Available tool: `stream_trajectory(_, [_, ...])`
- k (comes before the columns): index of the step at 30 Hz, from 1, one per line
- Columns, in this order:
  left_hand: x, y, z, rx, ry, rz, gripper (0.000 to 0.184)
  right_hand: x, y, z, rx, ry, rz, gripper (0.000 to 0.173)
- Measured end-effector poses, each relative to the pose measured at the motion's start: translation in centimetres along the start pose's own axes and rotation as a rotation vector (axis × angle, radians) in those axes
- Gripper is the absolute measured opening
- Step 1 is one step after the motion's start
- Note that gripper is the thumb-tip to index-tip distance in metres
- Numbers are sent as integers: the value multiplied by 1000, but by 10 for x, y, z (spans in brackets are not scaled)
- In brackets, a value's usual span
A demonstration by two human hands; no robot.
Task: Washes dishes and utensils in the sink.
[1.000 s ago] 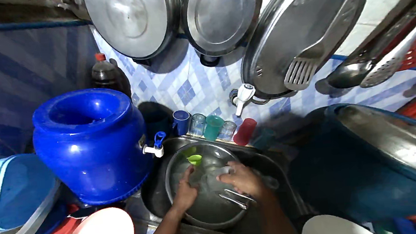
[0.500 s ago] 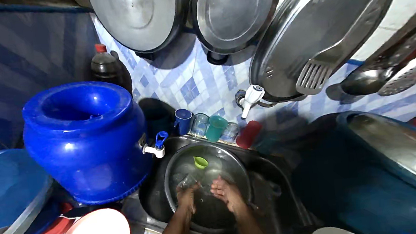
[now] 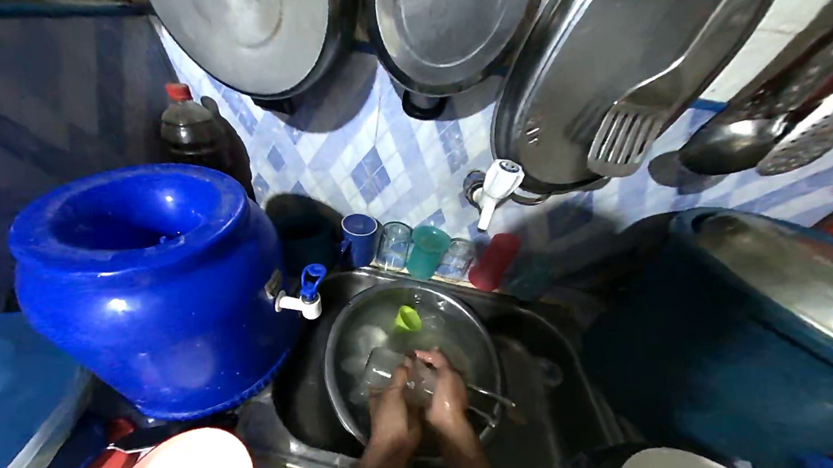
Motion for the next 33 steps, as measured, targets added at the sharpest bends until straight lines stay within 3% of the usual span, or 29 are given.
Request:
stream_trajectory(3, [35,27,-46,176,12,187,48,23,14,48,-181,-208,101,47])
stream_trajectory(6, [32,12,-37,89,-26,177,47,16,8,28,-65,-292,-50,40])
stream_trajectory(9, [39,17,-61,166,-58,229,59,37,11,46,-138,-293,47,42])
stream_trajectory(12, [7,14,-29,51,-87,165,53,12,19,3,53,-351,-94,29])
stream_trajectory(15, [20,6,-54,159,-95,223,62,36,9,17,0,-325,4,37])
stream_trajectory(17, [3,5,-32,94,-101,173,65,17,14,-11,113,-338,-80,38])
stream_trajectory(19, [11,2,-45,152,-113,192,66,25,7,-2,115,-341,-72,36])
stream_trajectory(21, [24,5,-73,259,-237,250,74,36,4,3,116,-300,-12,40])
stream_trajectory(24, [23,3,-86,326,-398,240,80,15,1,-29,246,-81,-7,35])
stream_trajectory(26, [31,-1,-105,382,-453,247,82,9,-4,-40,293,82,104,35])
stream_trajectory(30, [26,-5,-111,372,-386,250,76,-11,-8,-56,339,233,171,34])
stream_trajectory(33, [20,-10,-98,304,-301,225,69,-21,-14,-54,338,283,167,24])
Point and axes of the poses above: each hand's wrist, its own y-axis away from the middle knuckle, its own x-axis out of the palm, z = x × y, the point moved 9 cm from there along -y, towards the middle knuckle, and after that the axes turned 7 degrees about -y, right-handed, at the moved point
